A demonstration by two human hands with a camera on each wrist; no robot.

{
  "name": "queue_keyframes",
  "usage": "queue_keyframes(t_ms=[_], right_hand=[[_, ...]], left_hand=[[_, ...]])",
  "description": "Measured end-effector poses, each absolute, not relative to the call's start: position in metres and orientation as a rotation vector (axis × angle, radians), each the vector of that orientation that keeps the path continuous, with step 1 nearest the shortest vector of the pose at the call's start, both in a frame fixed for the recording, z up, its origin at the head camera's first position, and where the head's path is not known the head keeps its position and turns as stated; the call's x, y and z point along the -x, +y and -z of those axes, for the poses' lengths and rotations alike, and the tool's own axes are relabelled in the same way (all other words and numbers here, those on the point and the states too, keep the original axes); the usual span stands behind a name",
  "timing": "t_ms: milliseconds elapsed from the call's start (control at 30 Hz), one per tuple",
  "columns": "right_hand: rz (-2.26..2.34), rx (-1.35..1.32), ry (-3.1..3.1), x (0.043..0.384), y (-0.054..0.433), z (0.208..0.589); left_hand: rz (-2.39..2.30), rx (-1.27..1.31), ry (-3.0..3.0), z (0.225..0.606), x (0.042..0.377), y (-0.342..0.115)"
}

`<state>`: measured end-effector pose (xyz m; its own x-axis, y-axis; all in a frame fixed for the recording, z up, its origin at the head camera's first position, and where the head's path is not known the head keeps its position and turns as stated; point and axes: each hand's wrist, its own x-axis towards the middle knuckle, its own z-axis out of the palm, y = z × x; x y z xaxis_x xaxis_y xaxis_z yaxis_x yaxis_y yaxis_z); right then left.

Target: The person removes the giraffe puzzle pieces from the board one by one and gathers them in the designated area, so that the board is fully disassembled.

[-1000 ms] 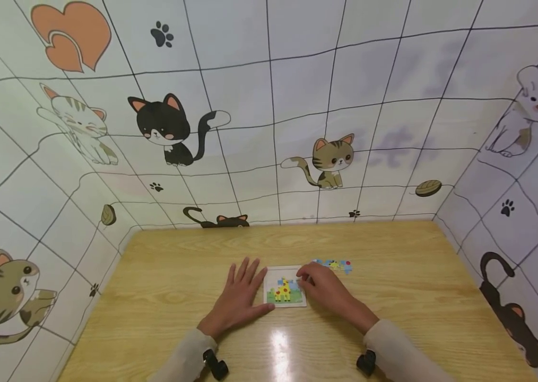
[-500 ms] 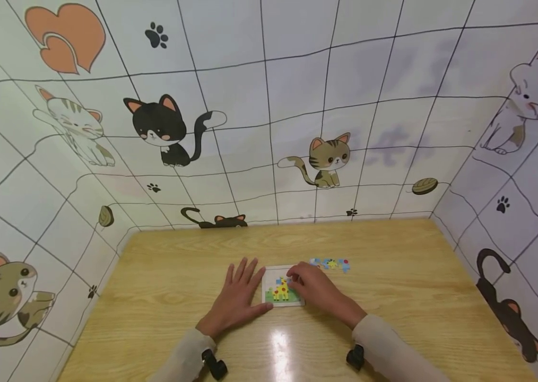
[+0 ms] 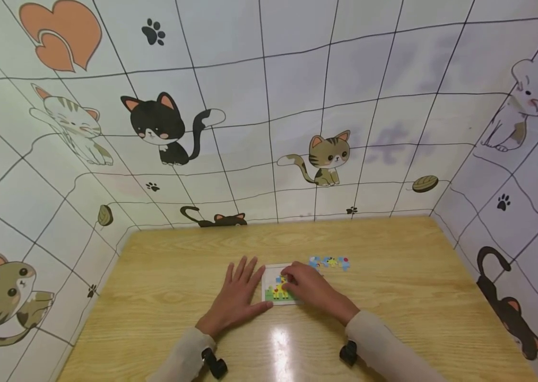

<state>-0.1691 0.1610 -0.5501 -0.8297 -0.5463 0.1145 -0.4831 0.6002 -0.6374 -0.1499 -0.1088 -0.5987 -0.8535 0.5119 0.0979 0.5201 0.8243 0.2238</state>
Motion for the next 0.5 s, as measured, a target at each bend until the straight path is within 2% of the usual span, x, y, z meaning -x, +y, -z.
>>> queue_keyframes(t_ms=[500], right_hand=[[0.966, 0.889, 2.729, 0.1729, 0.1578, 0.5510]], left_hand=[[0.382, 0.835, -2.966, 0.6015, 0.1513, -0.1095]])
